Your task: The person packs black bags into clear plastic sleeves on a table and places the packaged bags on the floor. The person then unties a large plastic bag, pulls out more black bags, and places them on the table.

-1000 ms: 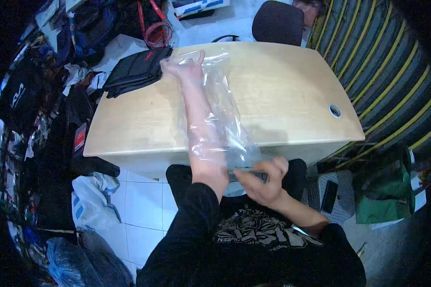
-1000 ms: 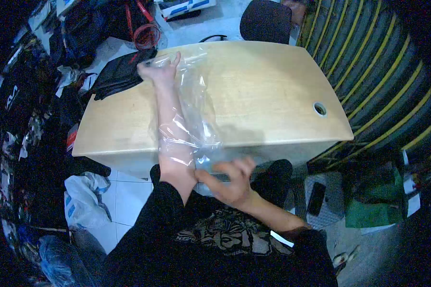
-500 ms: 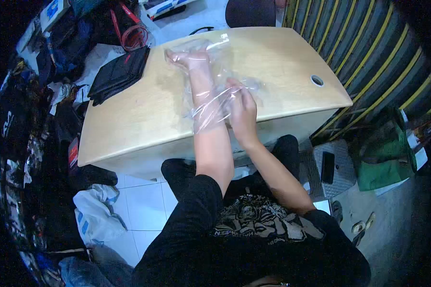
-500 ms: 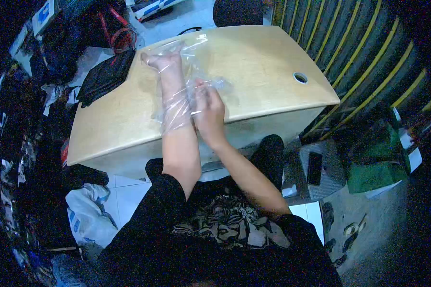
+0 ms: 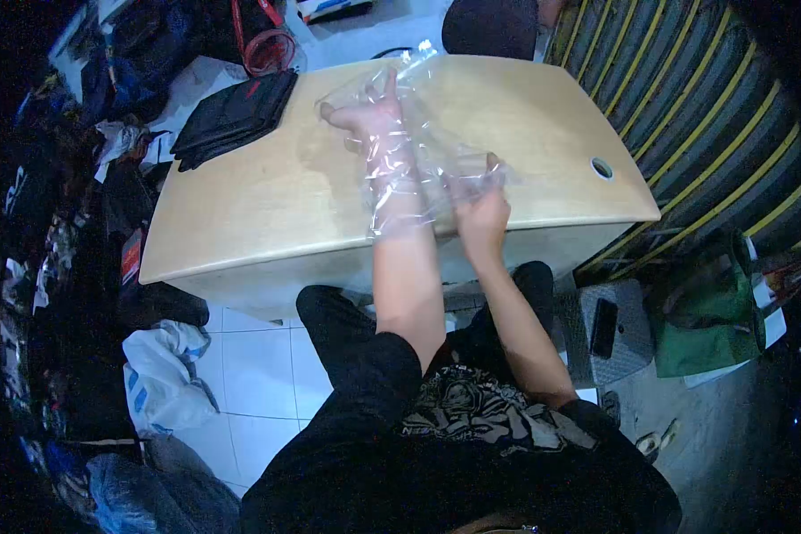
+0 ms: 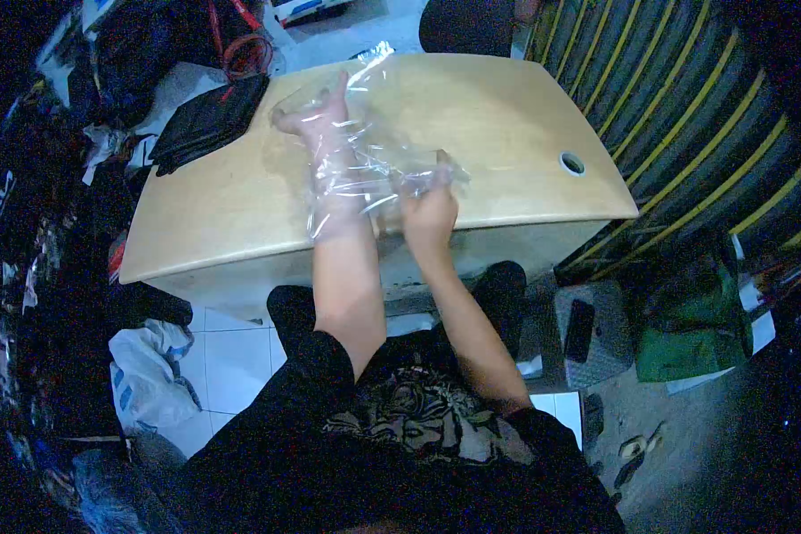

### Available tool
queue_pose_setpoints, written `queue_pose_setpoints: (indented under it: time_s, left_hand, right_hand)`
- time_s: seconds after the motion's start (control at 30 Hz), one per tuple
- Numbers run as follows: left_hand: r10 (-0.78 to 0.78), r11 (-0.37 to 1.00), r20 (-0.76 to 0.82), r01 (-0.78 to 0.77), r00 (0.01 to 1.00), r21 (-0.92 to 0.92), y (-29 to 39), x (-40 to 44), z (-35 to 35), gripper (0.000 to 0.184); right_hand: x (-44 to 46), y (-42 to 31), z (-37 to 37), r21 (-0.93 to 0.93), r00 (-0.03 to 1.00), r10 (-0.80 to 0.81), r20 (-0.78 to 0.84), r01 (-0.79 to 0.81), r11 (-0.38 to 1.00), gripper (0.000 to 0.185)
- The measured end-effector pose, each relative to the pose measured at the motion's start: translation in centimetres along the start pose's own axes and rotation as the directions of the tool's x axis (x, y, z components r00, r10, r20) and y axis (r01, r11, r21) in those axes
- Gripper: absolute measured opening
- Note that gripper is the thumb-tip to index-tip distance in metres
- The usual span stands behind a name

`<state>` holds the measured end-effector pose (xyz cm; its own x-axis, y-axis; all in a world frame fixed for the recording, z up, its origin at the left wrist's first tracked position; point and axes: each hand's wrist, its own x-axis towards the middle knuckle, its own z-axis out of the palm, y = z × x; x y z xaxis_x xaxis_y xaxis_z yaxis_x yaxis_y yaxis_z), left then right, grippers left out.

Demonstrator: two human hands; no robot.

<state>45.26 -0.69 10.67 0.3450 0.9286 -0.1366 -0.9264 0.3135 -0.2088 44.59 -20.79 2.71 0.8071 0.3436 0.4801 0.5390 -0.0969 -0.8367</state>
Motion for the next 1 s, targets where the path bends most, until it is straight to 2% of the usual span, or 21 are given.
queue_pose_setpoints:
  time_s: [0.03,0.1,0.17,0.23,0.3,0.33,0.37,0.4,0.47,0.5,0.6,0.63,0.73,0.77,0.87,0.9,0.93,1.0]
  left_hand:
    - [-0.030,0.995,-0.046,0.025,0.998,-0.097,0.3,0.0,0.7,0.083]
    - [-0.076,0.951,-0.079,0.048,0.994,-0.306,0.9,0.6,1.5,0.079]
    - [0.034,0.962,0.046,-0.020,0.998,-0.274,0.5,1.4,2.8,0.078]
    - [0.112,0.982,0.072,-0.100,0.991,-0.161,-0.3,1.2,3.9,0.078]
    - [0.153,0.987,0.153,-0.144,0.976,-0.072,-1.4,0.1,3.8,0.077]
    - [0.179,0.984,0.202,-0.174,0.963,-0.041,-1.6,-0.3,4.3,0.077]
    - [0.135,0.984,0.266,-0.160,0.955,0.077,-1.2,0.2,4.1,0.076]
    - [0.136,0.982,0.253,-0.164,0.958,0.096,-1.6,0.5,4.1,0.075]
    - [0.136,0.974,0.215,-0.171,0.967,0.150,-2.6,-1.5,3.3,0.074]
    - [0.125,0.960,0.330,-0.198,0.936,0.198,-2.6,-2.2,2.7,0.073]
    - [0.101,0.981,0.229,-0.135,0.968,0.141,-2.5,-3.5,2.5,0.073]
    - [0.071,0.985,0.329,-0.117,0.942,0.123,-2.5,-4.0,1.8,0.077]
    - [-0.134,0.990,0.127,0.127,0.983,0.057,-1.5,-2.6,0.4,0.077]
    - [-0.105,0.988,0.304,0.066,0.947,0.137,-0.7,-5.8,1.4,0.079]
    - [0.104,0.921,0.481,-0.267,0.870,0.284,2.7,-8.4,3.1,0.070]
    - [0.198,0.748,0.596,-0.513,0.778,0.421,4.0,-7.3,2.6,0.065]
    - [0.246,0.496,0.710,-0.715,0.660,0.493,5.5,-6.0,1.5,0.059]
    - [0.299,0.235,0.759,-0.816,0.578,0.528,6.1,-5.0,0.5,0.049]
  right_hand:
    - [-1.0,-0.8,-1.1,-0.083,0.996,-0.030,0.082,0.036,0.996,0.066]
    - [-3.1,-0.1,-2.1,-0.400,0.968,-0.207,0.144,0.248,0.882,0.066]
    - [-4.4,-0.7,-2.7,-0.523,0.938,-0.157,0.309,0.306,0.795,0.067]
    - [-5.7,-2.1,-4.3,-0.523,0.841,0.116,0.528,0.214,0.825,0.069]
    - [-4.7,-3.0,-5.1,-0.425,0.840,0.054,0.540,0.217,0.879,0.065]
    - [-3.7,-3.8,-4.9,-0.352,0.868,-0.015,0.497,0.218,0.910,0.064]
    - [-2.7,-4.7,-4.8,-0.276,0.889,-0.085,0.450,0.229,0.934,0.062]
    - [-1.6,-5.6,-4.6,-0.200,0.903,-0.154,0.400,0.250,0.947,0.061]
    - [-0.1,-3.6,-0.6,0.136,0.935,-0.319,0.152,0.300,0.944,0.060]
    - [0.5,-2.8,1.0,0.219,0.946,-0.313,0.087,0.288,0.932,0.059]
    - [1.3,-1.6,4.3,0.428,0.989,-0.131,0.064,0.091,0.899,0.057]
    - [1.6,-1.5,5.2,0.503,0.996,-0.060,0.071,0.016,0.864,0.056]
    - [4.2,-1.4,8.3,0.685,0.985,0.102,0.137,-0.169,0.709,0.055]
    - [5.7,-1.4,9.3,0.740,0.978,0.129,0.163,-0.208,0.639,0.055]
    - [11.6,-1.1,12.3,0.867,0.958,0.124,0.259,-0.287,0.408,0.056]
    - [11.7,-0.8,11.7,0.881,0.956,0.101,0.277,-0.295,0.371,0.059]
    - [11.9,0.1,11.3,0.890,0.951,0.080,0.297,-0.307,0.337,0.062]
    - [12.6,-0.4,10.8,0.880,0.920,0.059,0.387,-0.388,0.274,0.068]
